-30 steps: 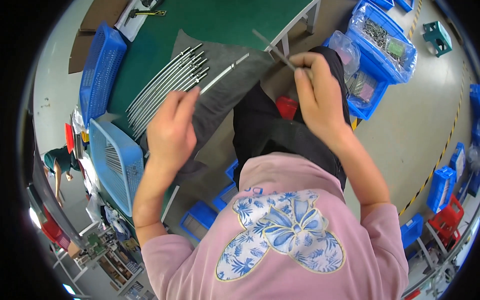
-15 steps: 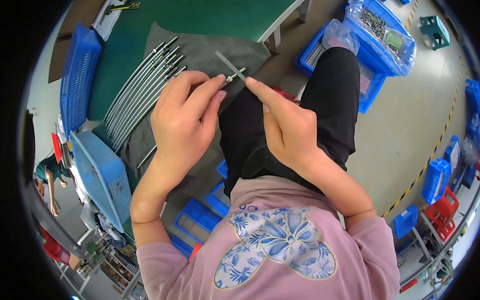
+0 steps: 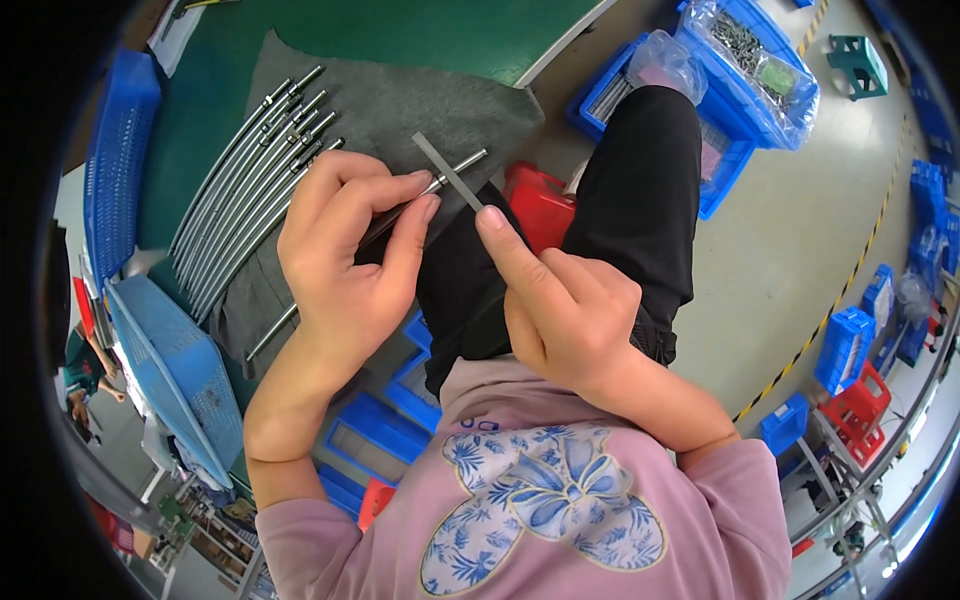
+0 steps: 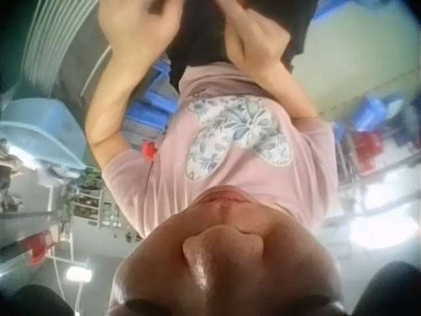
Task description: Inspecting metal rods by measuring them with a digital micrometer and using a hand file to deburr or smooth the ends.
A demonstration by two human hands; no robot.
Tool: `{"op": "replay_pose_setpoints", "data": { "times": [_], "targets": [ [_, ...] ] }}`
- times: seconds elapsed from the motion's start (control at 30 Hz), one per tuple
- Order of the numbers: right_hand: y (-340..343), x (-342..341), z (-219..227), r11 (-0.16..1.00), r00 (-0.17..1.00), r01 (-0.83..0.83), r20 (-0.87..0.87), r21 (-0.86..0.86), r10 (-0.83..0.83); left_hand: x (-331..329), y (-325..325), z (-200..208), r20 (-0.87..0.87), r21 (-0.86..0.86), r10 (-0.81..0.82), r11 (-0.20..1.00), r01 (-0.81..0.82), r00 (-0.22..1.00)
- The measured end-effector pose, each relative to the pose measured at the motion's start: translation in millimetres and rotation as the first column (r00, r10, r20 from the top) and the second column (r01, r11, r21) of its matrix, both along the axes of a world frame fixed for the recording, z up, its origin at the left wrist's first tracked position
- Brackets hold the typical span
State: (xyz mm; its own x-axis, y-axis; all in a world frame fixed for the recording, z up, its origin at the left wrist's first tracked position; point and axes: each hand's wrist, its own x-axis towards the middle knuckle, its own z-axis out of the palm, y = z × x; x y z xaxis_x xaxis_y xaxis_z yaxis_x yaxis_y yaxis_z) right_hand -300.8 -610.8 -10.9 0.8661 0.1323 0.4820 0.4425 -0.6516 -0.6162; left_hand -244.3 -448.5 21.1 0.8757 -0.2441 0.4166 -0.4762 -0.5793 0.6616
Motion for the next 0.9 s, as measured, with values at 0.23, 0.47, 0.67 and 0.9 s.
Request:
{"op": "replay_pose_setpoints", "data": {
  "times": [0.23, 0.47, 0.67, 0.9],
  "targets": [
    [7.5, 10.7, 9.4, 0.99, 0.999, 0.021, 0.043, -0.142, -0.015, 1.6, -1.1, -1.2, 0.007, -0.013, -0.03, 0.999, 0.03, 1.0],
    [-0.6, 17.3, 28.3, 0.964, 0.99, -0.129, -0.093, -0.233, 0.11, 2.3, -1.3, -3.4, 0.01, -0.012, -0.054, 0.998, 0.054, 0.998],
    [-11.5, -3.4, 22.5, 0.961, 0.976, -0.139, -0.2, -0.238, 0.091, 4.5, -2.2, -3.2, 0.017, -0.021, -0.037, 0.999, 0.038, 0.999],
    [-12.3, -9.7, 17.3, 0.968, 0.991, -0.094, -0.113, -0.232, 0.069, 2.8, -1.7, -1.9, 0.037, -0.001, -0.05, 0.999, 0.05, 0.998]
  ]
}}
